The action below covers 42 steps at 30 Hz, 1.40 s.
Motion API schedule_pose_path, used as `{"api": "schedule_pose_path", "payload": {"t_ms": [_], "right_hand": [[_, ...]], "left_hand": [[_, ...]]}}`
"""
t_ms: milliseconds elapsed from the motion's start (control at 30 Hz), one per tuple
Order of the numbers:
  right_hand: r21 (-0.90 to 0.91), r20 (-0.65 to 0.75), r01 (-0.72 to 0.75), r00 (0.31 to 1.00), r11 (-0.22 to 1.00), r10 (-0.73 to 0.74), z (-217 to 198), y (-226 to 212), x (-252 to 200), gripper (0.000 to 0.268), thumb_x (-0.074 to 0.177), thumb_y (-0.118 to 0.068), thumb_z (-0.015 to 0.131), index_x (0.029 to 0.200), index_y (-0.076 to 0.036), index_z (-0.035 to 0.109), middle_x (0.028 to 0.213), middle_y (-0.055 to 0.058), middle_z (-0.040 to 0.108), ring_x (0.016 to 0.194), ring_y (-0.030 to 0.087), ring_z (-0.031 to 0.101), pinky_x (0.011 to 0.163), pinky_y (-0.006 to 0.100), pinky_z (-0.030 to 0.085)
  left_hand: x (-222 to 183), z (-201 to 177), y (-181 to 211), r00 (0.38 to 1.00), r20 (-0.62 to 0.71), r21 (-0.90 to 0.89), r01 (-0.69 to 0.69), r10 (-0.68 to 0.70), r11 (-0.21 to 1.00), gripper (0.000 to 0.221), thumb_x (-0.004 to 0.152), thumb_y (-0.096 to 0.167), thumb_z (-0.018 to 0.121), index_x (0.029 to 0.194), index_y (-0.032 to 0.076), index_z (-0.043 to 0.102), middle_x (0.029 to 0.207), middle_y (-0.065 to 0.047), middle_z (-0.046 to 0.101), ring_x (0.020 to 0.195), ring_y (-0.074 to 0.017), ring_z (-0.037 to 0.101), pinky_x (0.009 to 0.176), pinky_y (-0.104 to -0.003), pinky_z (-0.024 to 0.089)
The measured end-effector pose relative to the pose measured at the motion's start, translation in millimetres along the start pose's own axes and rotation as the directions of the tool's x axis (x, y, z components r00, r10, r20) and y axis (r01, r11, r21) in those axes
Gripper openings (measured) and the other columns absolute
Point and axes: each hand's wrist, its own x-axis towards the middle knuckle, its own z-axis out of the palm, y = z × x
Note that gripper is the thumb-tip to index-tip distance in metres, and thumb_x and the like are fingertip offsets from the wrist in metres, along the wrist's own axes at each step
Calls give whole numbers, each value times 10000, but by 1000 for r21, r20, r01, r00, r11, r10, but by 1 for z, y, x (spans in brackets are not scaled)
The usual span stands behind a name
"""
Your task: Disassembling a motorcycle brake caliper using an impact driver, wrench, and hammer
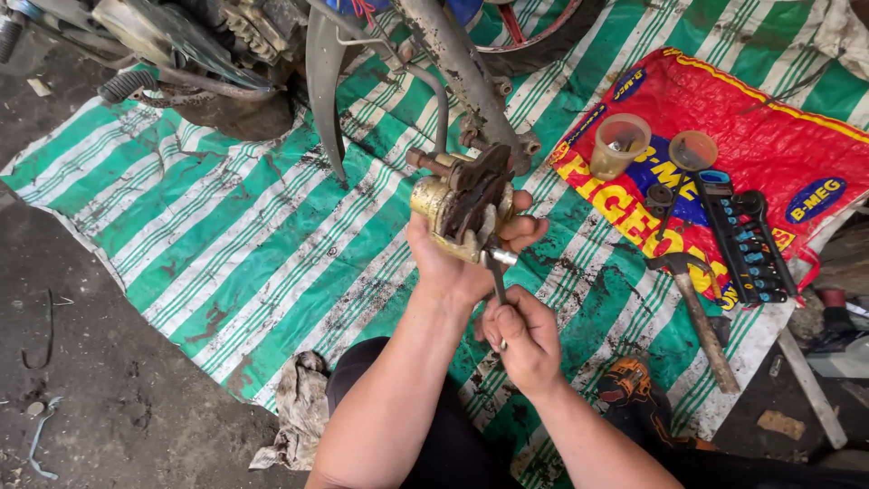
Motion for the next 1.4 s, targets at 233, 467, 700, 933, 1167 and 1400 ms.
{"api": "schedule_pose_path", "payload": {"t_ms": [233, 467, 700, 933, 1167, 1400], "right_hand": [[-165, -37, -476, 878, 864, 477, -13, -83, -6, 254, 1120, -187, 583, 1062, 22, 715, 575, 9, 521, 501, 152, 490, 457, 297, 360], [-190, -60, -340, 940, 921, 335, 4, -45, 0, 258, 1167, -215, 489, 1047, -37, 632, 719, 31, 608, 621, 143, 533, 620, 305, 486], [-66, -20, -329, 944, 942, 328, 25, -63, 9, 284, 1198, -260, 469, 1075, -38, 598, 670, 39, 565, 539, 169, 549, 521, 319, 483], [-343, -109, -389, 921, 855, 375, 26, -89, 13, 235, 1175, -201, 488, 1036, -50, 602, 623, 0, 512, 508, 116, 451, 434, 284, 372], [-786, -133, -190, 981, 588, 138, 23, -76, 11, 188, 1128, -174, 507, 1039, -59, 626, 557, -3, 574, 420, 167, 528, 427, 360, 415], [-905, -141, -196, 976, 378, 168, 45, -54, 4, 412, 888, -237, 882, 1064, -59, 554, 571, 19, 642, 406, 233, 664, 400, 425, 511]], "left_hand": [[1, 27, -16, 999, 18, 42, -29, 28, 999, 818, 1065, 600, 381, 1516, -45, 604, 1129, -239, 699, 956, -327, 663, 978, -531, 571], [5, 24, -27, 995, 11, 75, -103, 103, 992, 786, 1107, 595, 348, 1531, -20, 594, 1220, -269, 751, 1090, -435, 762, 1073, -606, 549], [4, 27, -13, 996, 75, 140, -53, 43, 989, 690, 1110, 482, 371, 1516, -32, 590, 1246, -320, 734, 1094, -476, 717, 1002, -572, 553], [4, 35, -17, 996, 12, 130, -94, 93, 987, 788, 1082, 567, 311, 1505, -20, 623, 1119, -226, 745, 902, -298, 675, 838, -461, 535], [-23, 49, -8, 931, -134, 416, -258, 339, 872, 698, 1112, 406, 594, 1657, 41, 355, 1499, -266, 563, 1257, -408, 663, 1025, -510, 578], [-46, 78, 3, 859, 36, 968, -158, 511, 196, 1434, 639, 374, 974, 1746, 22, 133, 1457, -282, 694, 1205, -352, 780, 1030, -409, 625]]}}
